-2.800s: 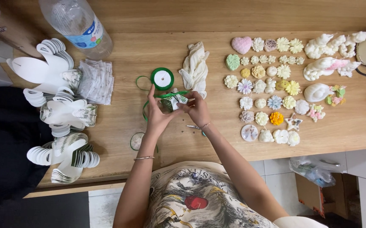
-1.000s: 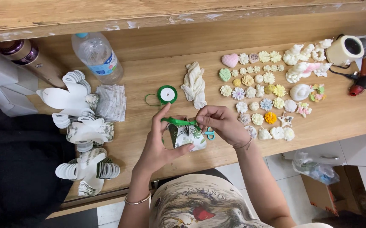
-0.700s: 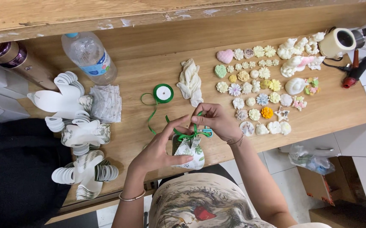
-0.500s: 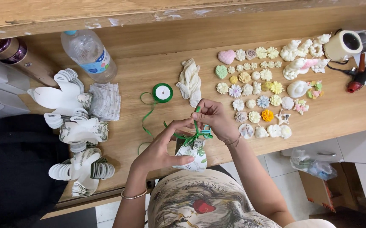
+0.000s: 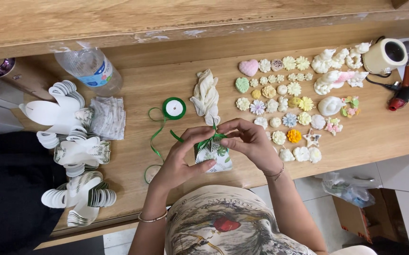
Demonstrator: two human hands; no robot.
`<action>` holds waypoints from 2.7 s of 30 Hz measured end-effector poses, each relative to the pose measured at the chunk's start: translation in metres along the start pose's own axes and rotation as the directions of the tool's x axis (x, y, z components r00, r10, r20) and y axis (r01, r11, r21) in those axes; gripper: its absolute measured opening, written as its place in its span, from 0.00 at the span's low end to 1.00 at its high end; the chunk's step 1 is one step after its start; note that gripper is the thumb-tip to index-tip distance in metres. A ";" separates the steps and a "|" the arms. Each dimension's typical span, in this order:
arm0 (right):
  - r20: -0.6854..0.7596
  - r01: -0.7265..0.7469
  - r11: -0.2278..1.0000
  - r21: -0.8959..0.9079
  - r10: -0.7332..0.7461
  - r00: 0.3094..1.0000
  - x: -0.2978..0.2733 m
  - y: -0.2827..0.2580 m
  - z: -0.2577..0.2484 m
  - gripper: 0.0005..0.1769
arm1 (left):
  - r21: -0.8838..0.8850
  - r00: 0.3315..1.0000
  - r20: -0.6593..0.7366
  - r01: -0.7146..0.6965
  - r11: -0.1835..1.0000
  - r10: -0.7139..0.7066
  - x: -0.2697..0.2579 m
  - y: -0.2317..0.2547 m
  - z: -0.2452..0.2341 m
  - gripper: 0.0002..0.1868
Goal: Tie a ribbon on a decorative candle gift bag and prepare for further packaging.
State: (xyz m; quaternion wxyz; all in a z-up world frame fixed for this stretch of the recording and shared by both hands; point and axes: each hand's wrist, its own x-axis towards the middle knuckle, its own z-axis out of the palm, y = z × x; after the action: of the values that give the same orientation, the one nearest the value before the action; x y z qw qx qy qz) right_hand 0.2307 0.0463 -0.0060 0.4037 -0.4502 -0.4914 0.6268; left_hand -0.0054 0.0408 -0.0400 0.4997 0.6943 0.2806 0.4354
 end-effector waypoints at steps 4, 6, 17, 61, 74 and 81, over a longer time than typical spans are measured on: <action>-0.008 0.087 0.994 -0.071 -0.087 0.996 0.006 0.020 0.001 0.07 | 0.016 0.999 -0.013 0.031 0.999 -0.031 0.003 0.003 -0.002 0.32; -0.004 0.106 0.991 -0.086 -0.107 0.994 0.006 0.015 0.007 0.05 | 0.041 0.998 -0.049 0.032 0.999 -0.030 0.001 0.003 -0.004 0.31; -0.008 0.116 0.976 -0.187 -0.119 0.993 0.005 0.029 0.013 0.07 | 0.025 0.991 -0.083 0.103 0.994 -0.100 -0.008 0.004 -0.008 0.35; -0.080 -0.264 0.954 0.140 0.276 0.958 0.027 0.220 0.033 0.23 | 0.723 0.818 -0.410 0.561 0.402 -0.404 -0.112 -0.091 0.032 0.23; -0.097 -0.240 0.942 0.233 0.268 0.958 0.022 0.227 0.035 0.28 | -0.685 0.586 -0.247 0.458 0.567 -0.772 -0.128 -0.181 0.033 0.09; -0.128 -0.241 0.915 0.324 0.295 0.947 0.022 0.233 0.038 0.27 | -0.737 0.577 -0.242 0.414 0.535 -0.780 -0.124 -0.175 0.026 0.14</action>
State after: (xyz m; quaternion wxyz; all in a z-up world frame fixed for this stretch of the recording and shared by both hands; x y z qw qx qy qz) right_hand 0.1735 0.0133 -0.2334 0.4196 -0.4989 -0.2850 0.7027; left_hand -0.0317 -0.0135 -0.2477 0.7130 0.1892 0.4861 0.4686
